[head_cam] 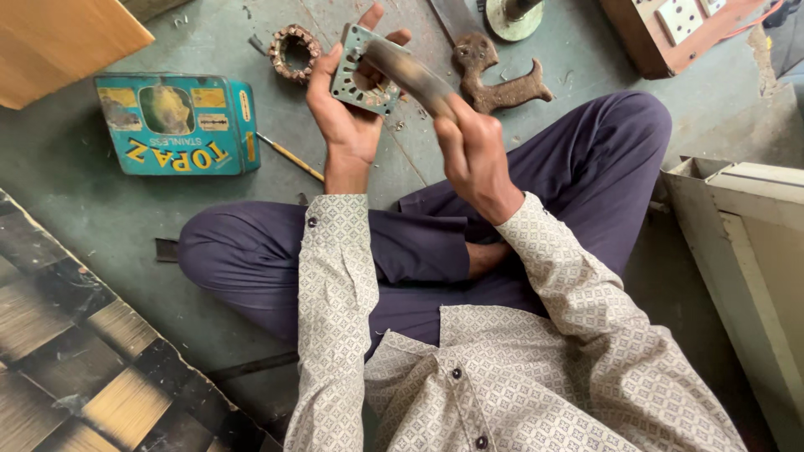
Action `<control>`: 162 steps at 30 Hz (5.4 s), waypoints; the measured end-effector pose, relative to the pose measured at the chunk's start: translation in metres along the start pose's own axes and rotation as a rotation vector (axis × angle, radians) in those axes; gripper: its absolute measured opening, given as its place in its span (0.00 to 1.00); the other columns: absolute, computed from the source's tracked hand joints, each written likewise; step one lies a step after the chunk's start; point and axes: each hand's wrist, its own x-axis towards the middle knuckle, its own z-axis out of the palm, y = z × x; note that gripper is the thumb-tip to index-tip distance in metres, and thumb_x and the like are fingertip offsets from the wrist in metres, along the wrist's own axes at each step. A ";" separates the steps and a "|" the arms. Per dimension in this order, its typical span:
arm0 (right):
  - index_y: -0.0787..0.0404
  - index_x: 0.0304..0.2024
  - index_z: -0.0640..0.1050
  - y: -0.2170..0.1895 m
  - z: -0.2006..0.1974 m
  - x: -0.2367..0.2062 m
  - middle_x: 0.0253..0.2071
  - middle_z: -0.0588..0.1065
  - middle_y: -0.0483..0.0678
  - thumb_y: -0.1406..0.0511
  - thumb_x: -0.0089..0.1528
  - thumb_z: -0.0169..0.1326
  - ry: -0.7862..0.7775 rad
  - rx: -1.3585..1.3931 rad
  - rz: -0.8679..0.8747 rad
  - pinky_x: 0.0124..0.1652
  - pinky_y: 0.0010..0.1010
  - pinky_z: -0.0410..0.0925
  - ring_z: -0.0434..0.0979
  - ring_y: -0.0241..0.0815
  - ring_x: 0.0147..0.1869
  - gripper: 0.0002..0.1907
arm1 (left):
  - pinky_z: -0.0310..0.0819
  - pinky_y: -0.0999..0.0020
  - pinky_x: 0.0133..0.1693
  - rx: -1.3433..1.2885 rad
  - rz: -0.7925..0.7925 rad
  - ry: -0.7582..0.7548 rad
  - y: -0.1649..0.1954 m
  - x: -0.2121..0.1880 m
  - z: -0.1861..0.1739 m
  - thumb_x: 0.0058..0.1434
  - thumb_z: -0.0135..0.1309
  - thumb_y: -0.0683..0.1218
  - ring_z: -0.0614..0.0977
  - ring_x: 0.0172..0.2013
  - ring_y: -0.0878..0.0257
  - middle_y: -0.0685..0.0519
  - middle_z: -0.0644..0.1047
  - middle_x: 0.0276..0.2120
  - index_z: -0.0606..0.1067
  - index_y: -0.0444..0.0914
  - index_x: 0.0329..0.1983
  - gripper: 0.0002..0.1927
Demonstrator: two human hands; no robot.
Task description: The person sits cross-legged on the floor of a repair workshop and uses a hammer to tap and work on a small metal housing and a circular motor-like component, repositioning the parts by hand between strikes and setting the hammer down at the end.
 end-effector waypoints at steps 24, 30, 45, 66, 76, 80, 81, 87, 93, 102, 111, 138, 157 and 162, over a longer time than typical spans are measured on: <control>0.66 0.36 0.70 0.015 -0.011 -0.006 0.24 0.62 0.50 0.55 0.76 0.44 0.121 0.019 -0.097 0.30 0.34 0.59 0.64 0.42 0.26 0.22 | 0.79 0.52 0.38 0.017 0.030 0.099 -0.005 0.002 -0.003 0.74 0.37 0.55 0.84 0.47 0.50 0.34 0.77 0.55 0.69 0.40 0.62 0.21; 0.66 0.34 0.68 0.019 -0.002 -0.008 0.25 0.62 0.52 0.56 0.76 0.44 0.118 0.022 -0.157 0.31 0.37 0.59 0.65 0.47 0.26 0.21 | 0.78 0.58 0.46 0.007 0.019 -0.035 0.000 -0.001 0.013 0.77 0.35 0.55 0.83 0.48 0.52 0.29 0.77 0.57 0.68 0.43 0.63 0.19; 0.65 0.33 0.67 0.039 0.013 0.001 0.23 0.61 0.48 0.55 0.75 0.50 0.119 -0.014 0.080 0.29 0.33 0.56 0.60 0.38 0.27 0.23 | 0.80 0.53 0.37 0.025 0.057 0.154 -0.010 0.004 -0.012 0.76 0.36 0.53 0.82 0.45 0.55 0.41 0.78 0.52 0.71 0.38 0.61 0.20; 0.56 0.32 0.65 0.043 0.000 0.001 0.23 0.58 0.34 0.51 0.76 0.43 0.175 0.642 0.253 0.22 0.21 0.49 0.53 0.24 0.22 0.21 | 0.71 0.55 0.44 2.242 0.702 0.264 -0.017 0.020 -0.040 0.69 0.45 0.44 0.74 0.47 0.51 0.51 0.74 0.55 0.69 0.40 0.55 0.12; 0.56 0.33 0.65 0.049 -0.005 0.001 0.24 0.59 0.34 0.54 0.75 0.46 0.217 0.725 0.256 0.23 0.22 0.50 0.54 0.24 0.24 0.20 | 0.64 0.48 0.61 2.252 0.722 0.154 -0.021 0.012 -0.037 0.73 0.53 0.48 0.67 0.64 0.44 0.49 0.70 0.62 0.72 0.41 0.54 0.10; 0.56 0.32 0.66 0.049 -0.004 0.002 0.23 0.61 0.35 0.52 0.75 0.45 0.227 0.626 0.244 0.23 0.22 0.51 0.56 0.24 0.23 0.21 | 0.71 0.50 0.61 2.181 0.791 0.237 -0.022 0.016 -0.029 0.76 0.50 0.48 0.76 0.59 0.51 0.52 0.76 0.55 0.73 0.41 0.52 0.08; 0.57 0.32 0.66 0.049 -0.003 0.002 0.23 0.61 0.35 0.52 0.75 0.46 0.228 0.615 0.240 0.23 0.22 0.52 0.56 0.25 0.23 0.21 | 0.74 0.51 0.58 2.063 0.774 0.299 -0.022 0.015 -0.028 0.76 0.48 0.48 0.79 0.56 0.52 0.50 0.78 0.52 0.74 0.39 0.52 0.09; 0.57 0.30 0.66 0.054 0.001 0.005 0.22 0.60 0.35 0.50 0.74 0.46 0.209 0.574 0.269 0.22 0.22 0.53 0.56 0.25 0.22 0.23 | 0.81 0.55 0.52 1.248 0.906 0.479 -0.017 0.004 -0.052 0.73 0.39 0.44 0.84 0.48 0.54 0.45 0.81 0.48 0.71 0.36 0.46 0.10; 0.56 0.30 0.66 0.053 0.006 0.007 0.22 0.60 0.35 0.49 0.73 0.47 0.142 0.604 0.357 0.22 0.22 0.53 0.55 0.25 0.22 0.23 | 0.75 0.53 0.47 1.070 0.698 0.668 -0.001 0.013 -0.069 0.71 0.46 0.47 0.78 0.40 0.51 0.45 0.76 0.37 0.74 0.31 0.39 0.13; 0.56 0.30 0.67 0.051 0.006 0.009 0.21 0.60 0.35 0.49 0.72 0.48 0.142 0.611 0.379 0.20 0.22 0.52 0.55 0.25 0.20 0.23 | 0.77 0.53 0.43 2.107 0.410 0.644 -0.013 0.006 -0.008 0.42 0.77 0.60 0.77 0.46 0.46 0.45 0.68 0.45 0.70 0.32 0.46 0.40; 0.56 0.31 0.66 0.055 0.000 0.011 0.21 0.60 0.35 0.50 0.74 0.46 0.168 0.664 0.348 0.20 0.23 0.51 0.54 0.25 0.20 0.22 | 0.76 0.53 0.41 2.188 0.463 0.535 -0.004 0.004 -0.010 0.37 0.77 0.57 0.77 0.45 0.47 0.46 0.69 0.44 0.75 0.35 0.47 0.38; 0.56 0.29 0.66 0.060 0.008 0.008 0.19 0.59 0.35 0.48 0.73 0.45 0.103 0.652 0.389 0.18 0.23 0.51 0.54 0.26 0.18 0.24 | 0.81 0.70 0.51 1.031 0.339 0.170 0.020 0.012 -0.017 0.71 0.56 0.33 0.86 0.48 0.61 0.44 0.84 0.46 0.74 0.29 0.54 0.10; 0.56 0.29 0.66 0.059 0.007 0.010 0.19 0.58 0.35 0.47 0.73 0.44 0.114 0.620 0.413 0.18 0.23 0.51 0.53 0.26 0.18 0.25 | 0.79 0.70 0.40 1.623 0.458 0.188 0.004 0.002 0.017 0.65 0.61 0.35 0.88 0.38 0.66 0.51 0.84 0.35 0.75 0.35 0.42 0.07; 0.57 0.29 0.67 0.059 0.008 0.010 0.19 0.59 0.36 0.48 0.74 0.43 0.124 0.559 0.355 0.19 0.23 0.53 0.55 0.26 0.19 0.25 | 0.81 0.71 0.41 1.574 0.447 0.200 0.005 0.002 0.013 0.64 0.62 0.36 0.89 0.39 0.64 0.51 0.85 0.35 0.77 0.35 0.42 0.06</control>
